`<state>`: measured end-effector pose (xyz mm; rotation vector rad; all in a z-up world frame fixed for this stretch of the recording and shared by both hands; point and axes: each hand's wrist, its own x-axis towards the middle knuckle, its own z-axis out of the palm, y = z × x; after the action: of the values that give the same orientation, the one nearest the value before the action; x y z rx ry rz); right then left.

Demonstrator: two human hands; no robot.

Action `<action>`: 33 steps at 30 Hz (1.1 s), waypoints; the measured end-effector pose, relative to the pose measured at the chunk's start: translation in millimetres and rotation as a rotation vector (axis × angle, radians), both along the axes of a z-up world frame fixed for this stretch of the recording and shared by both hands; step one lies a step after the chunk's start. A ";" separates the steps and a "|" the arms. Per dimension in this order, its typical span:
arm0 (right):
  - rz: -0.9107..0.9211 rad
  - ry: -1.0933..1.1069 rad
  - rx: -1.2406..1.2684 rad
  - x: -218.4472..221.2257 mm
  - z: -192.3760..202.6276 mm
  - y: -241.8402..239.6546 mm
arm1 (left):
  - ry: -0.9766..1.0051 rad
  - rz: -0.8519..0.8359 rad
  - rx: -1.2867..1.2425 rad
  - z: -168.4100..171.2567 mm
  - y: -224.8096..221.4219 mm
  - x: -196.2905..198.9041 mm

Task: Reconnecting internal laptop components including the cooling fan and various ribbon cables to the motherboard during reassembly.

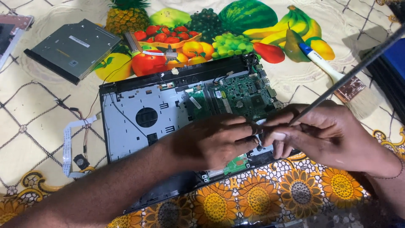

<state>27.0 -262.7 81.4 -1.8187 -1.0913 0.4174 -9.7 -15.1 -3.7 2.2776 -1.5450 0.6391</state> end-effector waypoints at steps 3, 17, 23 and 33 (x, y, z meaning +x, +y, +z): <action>0.005 0.033 -0.090 1.7 7.6 1.0 | 0.015 -0.011 -0.032 4.3 -0.2 0.2; -0.122 -0.313 -0.039 1.6 1.5 1.3 | -0.113 0.065 -0.012 -9.3 -1.2 -1.0; -0.062 -0.085 -0.071 3.9 -4.8 -7.2 | 0.042 -0.012 -0.094 2.2 -1.3 -1.1; -0.020 -0.136 -0.070 4.9 3.9 -6.4 | -0.023 0.003 -0.077 -12.3 -2.4 1.2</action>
<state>31.8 -269.1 85.4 -1.9418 -1.1629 0.3273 -8.5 -17.4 -15.9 2.2238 -1.5006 0.7162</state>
